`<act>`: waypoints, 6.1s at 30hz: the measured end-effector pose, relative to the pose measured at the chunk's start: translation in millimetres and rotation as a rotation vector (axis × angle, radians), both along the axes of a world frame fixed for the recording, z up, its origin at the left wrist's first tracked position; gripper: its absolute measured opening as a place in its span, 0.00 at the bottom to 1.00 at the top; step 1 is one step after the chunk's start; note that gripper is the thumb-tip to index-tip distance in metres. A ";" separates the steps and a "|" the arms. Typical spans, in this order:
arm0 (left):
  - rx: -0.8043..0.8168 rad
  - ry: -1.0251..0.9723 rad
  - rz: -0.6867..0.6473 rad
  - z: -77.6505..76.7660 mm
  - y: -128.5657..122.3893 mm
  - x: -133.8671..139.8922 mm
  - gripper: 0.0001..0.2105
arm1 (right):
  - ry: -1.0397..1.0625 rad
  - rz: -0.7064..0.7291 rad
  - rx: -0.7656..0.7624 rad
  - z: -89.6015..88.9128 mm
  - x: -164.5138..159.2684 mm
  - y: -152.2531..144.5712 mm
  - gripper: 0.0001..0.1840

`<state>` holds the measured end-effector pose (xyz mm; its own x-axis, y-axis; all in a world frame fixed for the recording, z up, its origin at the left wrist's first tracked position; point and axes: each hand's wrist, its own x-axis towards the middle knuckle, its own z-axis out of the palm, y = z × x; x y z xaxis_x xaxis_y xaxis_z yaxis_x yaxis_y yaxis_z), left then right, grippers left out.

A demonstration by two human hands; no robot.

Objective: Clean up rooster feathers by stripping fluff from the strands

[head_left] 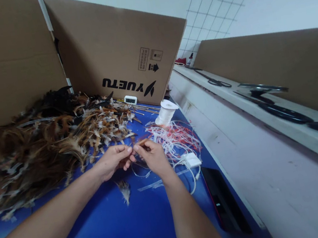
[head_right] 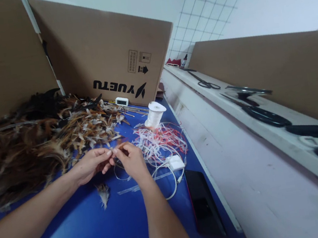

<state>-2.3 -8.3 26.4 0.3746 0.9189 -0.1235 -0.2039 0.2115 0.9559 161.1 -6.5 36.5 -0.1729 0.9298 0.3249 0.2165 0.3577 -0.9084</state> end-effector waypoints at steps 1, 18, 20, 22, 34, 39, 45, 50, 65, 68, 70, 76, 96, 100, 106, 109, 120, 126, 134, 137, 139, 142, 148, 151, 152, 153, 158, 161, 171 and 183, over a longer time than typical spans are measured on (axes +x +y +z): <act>-0.018 -0.006 -0.008 -0.3 0.7 -0.7 0.14 | 0.002 0.013 0.002 -0.7 0.9 0.7 0.09; 0.002 -0.011 -0.046 -2.5 2.7 -2.6 0.13 | 0.006 0.011 0.000 0.6 0.4 -0.1 0.07; 0.025 0.006 -0.027 -1.2 1.5 -1.1 0.14 | 0.003 -0.002 0.000 1.4 -0.2 -0.9 0.07; 0.062 0.021 -0.013 -0.6 0.9 0.1 0.14 | -0.010 -0.017 0.003 1.7 -0.6 -1.5 0.08; 0.196 0.023 0.176 1.1 4.4 -1.1 0.13 | -0.051 -0.117 0.005 -3.0 3.4 3.8 0.17; 0.232 -0.041 0.374 4.3 10.2 -6.9 0.11 | -0.154 -0.213 0.085 -9.5 2.4 6.5 0.11; 0.276 -0.113 0.520 5.0 16.1 -12.7 0.11 | -0.470 -0.176 0.260 -18.1 -7.0 4.2 0.08; 0.278 -0.111 0.547 1.7 18.3 -12.8 0.10 | -0.735 -0.229 0.294 -28.0 -20.6 7.5 0.07; 0.293 -0.068 0.529 -3.0 20.2 -13.6 0.11 | -0.341 -0.200 0.039 -32.9 -15.1 21.9 0.05; 0.266 -0.067 0.509 -2.7 20.2 -13.0 0.12 | -0.179 -0.171 -0.059 -27.7 -10.4 21.1 0.06; 0.250 -0.056 0.472 -2.4 19.4 -12.3 0.13 | -0.052 -0.128 -0.145 -23.2 -7.7 19.6 0.05; 0.230 -0.026 0.384 -0.5 15.3 -10.2 0.15 | 0.211 -0.031 -0.281 -7.2 -5.8 10.1 0.04; 0.188 -0.043 0.230 4.9 7.9 -6.8 0.12 | 0.251 0.005 -0.337 -4.1 -8.0 6.1 0.03; 0.164 -0.047 0.206 5.8 7.3 -7.2 0.12 | 0.237 -0.006 -0.342 -6.4 -8.1 7.2 0.03; 0.152 -0.045 0.195 6.1 6.4 -5.3 0.12 | 0.251 0.017 -0.361 -7.3 -9.4 5.8 0.03; 0.143 -0.057 0.190 4.9 6.3 -5.2 0.11 | 0.240 0.020 -0.367 -6.9 -10.5 5.3 0.02; -0.036 -0.280 0.207 0.5 11.8 -6.6 0.09 | 0.118 -0.008 -0.096 -13.4 -13.3 8.9 0.12; -0.076 -0.305 0.286 -1.4 13.4 -5.0 0.08 | -0.058 -0.042 0.124 -16.6 -22.2 1.5 0.19; -0.023 -0.247 0.279 -3.4 12.0 -2.4 0.09 | -0.189 -0.102 0.362 -13.5 -20.0 -3.2 0.10; -0.008 -0.209 0.264 -4.1 10.7 -1.1 0.10 | -0.182 -0.132 0.357 -12.5 -18.8 -2.8 0.11; -0.002 -0.187 0.256 -5.4 10.6 -1.6 0.10 | -0.183 -0.146 0.343 -11.1 -18.4 -2.4 0.11; 0.008 -0.149 0.255 -8.6 11.4 -3.9 0.10 | -0.158 -0.169 0.349 -8.1 -17.2 -1.8 0.10; 0.023 -0.060 0.305 -11.1 13.6 -5.9 0.14 | -0.121 -0.208 0.359 -3.3 -10.5 0.2 0.09; 0.037 -0.009 0.329 -10.1 14.9 -6.2 0.16 | -0.116 -0.203 0.370 -3.1 -8.0 1.0 0.09; 0.049 0.015 0.333 -9.9 15.2 -6.3 0.16 | -0.112 -0.196 0.375 -3.2 -7.5 1.1 0.09; 0.065 0.047 0.337 -9.7 15.4 -6.3 0.17 | -0.105 -0.186 0.382 -3.1 -7.2 1.2 0.09; 0.179 0.230 0.367 -9.1 14.0 -4.7 0.16 | -0.091 -0.157 0.405 -0.6 -4.6 -0.1 0.10; 0.244 0.301 0.345 -9.2 12.9 -3.2 0.15 | -0.105 -0.170 0.423 1.3 -2.6 -1.5 0.10; 0.312 0.384 0.320 -16.7 15.4 -4.7 0.13 | -0.177 -0.165 0.464 -0.1 -2.6 -2.1 0.10; 0.350 0.397 0.308 -17.2 14.5 -4.0 0.12 | -0.213 -0.148 0.475 -3.3 -3.7 -2.2 0.09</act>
